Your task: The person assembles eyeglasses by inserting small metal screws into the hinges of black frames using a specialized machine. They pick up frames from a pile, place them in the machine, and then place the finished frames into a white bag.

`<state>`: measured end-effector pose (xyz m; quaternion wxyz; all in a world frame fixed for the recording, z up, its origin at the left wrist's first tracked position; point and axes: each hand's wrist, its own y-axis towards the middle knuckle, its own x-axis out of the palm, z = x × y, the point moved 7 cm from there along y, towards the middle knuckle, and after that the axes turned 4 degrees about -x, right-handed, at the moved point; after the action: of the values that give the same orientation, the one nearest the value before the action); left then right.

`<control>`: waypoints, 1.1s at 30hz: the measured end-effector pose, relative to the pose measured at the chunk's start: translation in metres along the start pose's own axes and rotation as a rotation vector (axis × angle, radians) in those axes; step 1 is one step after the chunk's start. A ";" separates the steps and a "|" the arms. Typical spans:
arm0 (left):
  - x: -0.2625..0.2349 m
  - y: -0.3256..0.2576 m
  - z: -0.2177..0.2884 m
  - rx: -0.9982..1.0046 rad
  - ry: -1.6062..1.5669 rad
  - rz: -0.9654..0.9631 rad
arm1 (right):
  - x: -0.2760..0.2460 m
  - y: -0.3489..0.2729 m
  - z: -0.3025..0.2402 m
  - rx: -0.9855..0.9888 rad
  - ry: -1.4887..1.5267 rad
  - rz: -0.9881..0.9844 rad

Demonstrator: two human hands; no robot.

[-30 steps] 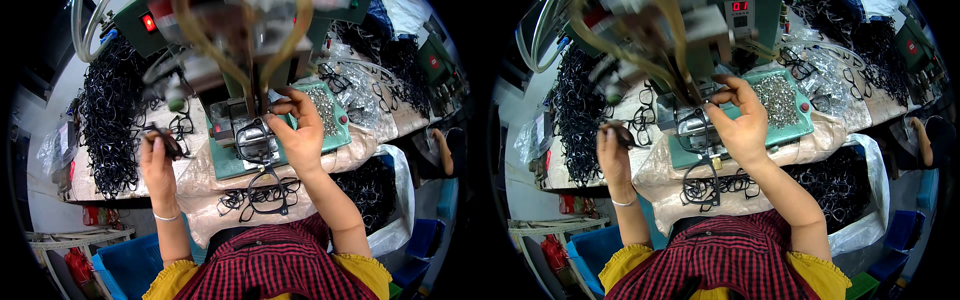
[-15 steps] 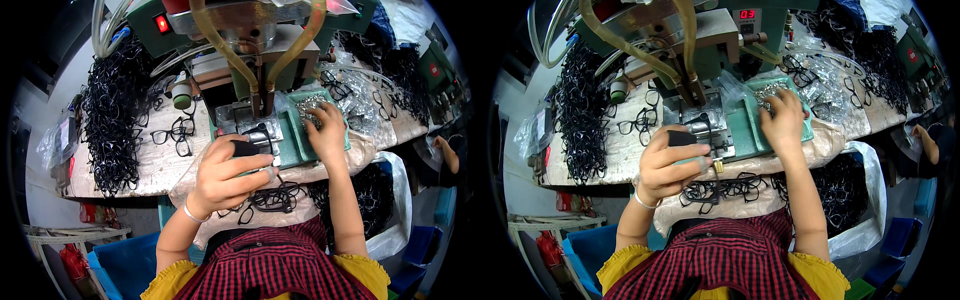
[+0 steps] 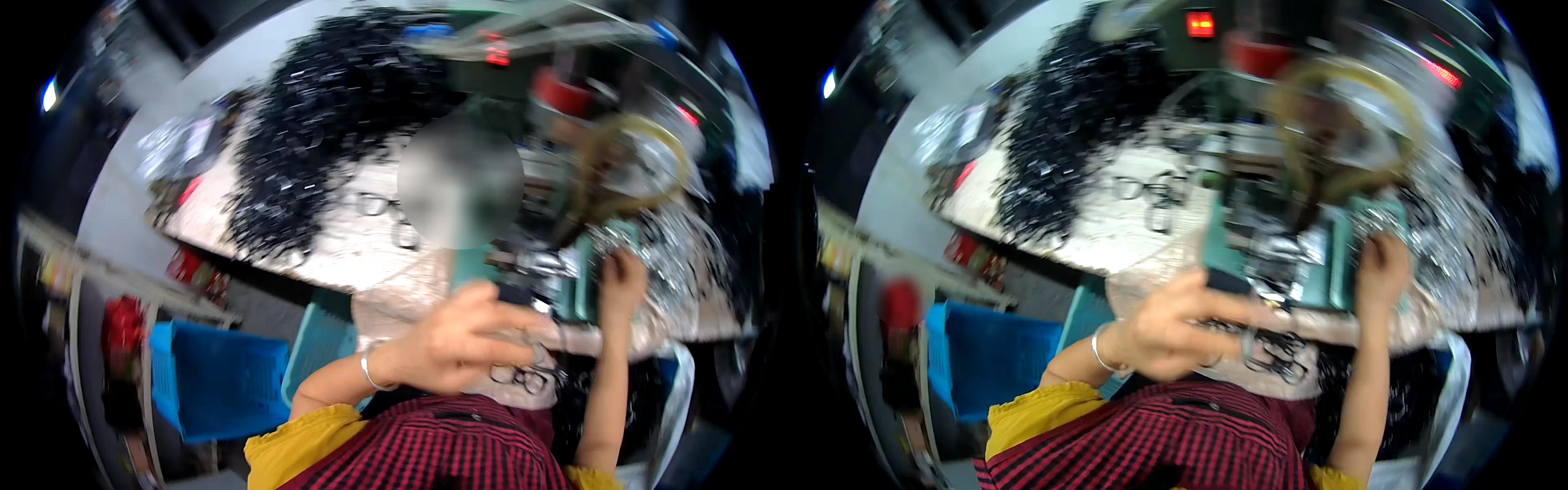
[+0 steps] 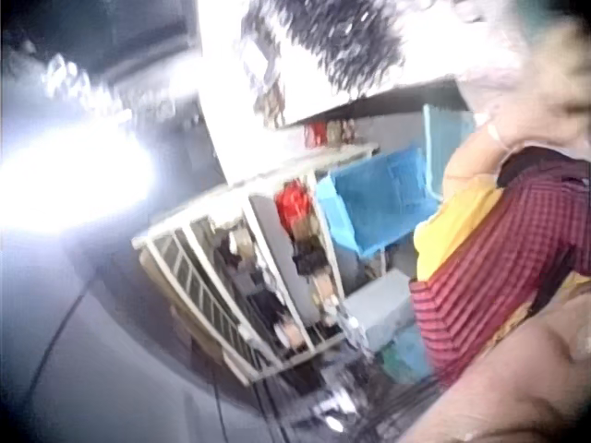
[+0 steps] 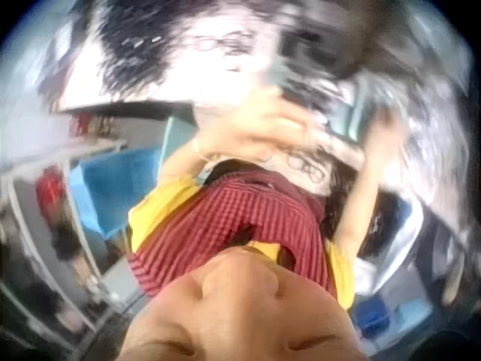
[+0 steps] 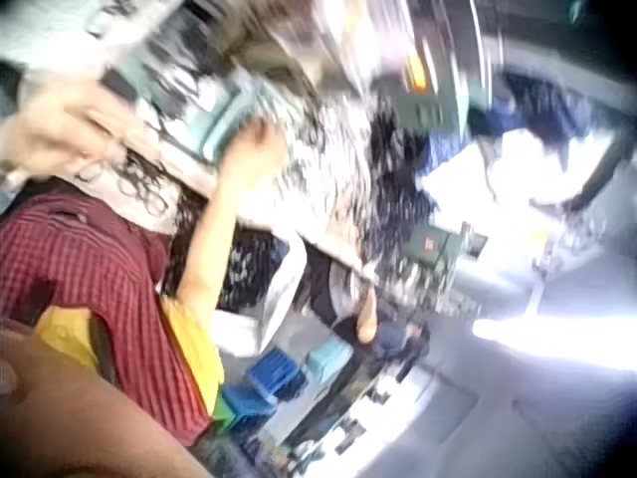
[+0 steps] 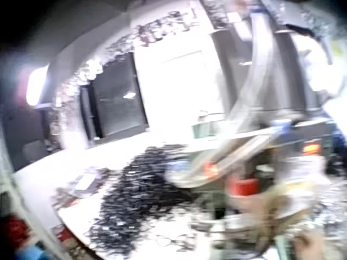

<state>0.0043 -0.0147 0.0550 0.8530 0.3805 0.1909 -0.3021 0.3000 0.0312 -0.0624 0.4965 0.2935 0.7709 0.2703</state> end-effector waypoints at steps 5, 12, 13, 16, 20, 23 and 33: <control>-0.001 0.021 0.061 0.278 -1.227 -0.025 | -0.038 -0.056 0.097 0.688 0.460 0.181; -0.039 0.010 0.002 0.133 -0.989 -0.097 | 0.022 -0.034 0.073 0.643 0.737 0.113; -0.061 -0.003 -0.033 -0.054 -0.924 0.137 | 0.027 -0.027 0.065 0.565 0.713 0.086; -0.126 0.003 -0.134 -0.396 0.215 0.565 | 0.027 -0.011 0.032 0.517 0.674 0.004; -0.086 0.017 -0.239 -0.145 0.977 -0.092 | 0.024 0.002 0.008 0.373 0.552 -0.063; -0.057 0.007 -0.294 -0.294 1.110 -0.470 | -0.007 -0.018 0.007 0.344 0.291 0.007; -0.078 -0.032 -0.278 -0.744 -0.404 0.617 | -0.054 0.015 -0.069 0.255 0.613 -0.062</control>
<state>-0.1014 0.2097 -0.0960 0.9996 0.0242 -0.0042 -0.0157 0.2573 -0.0060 0.0056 0.2088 0.2348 0.9205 0.2324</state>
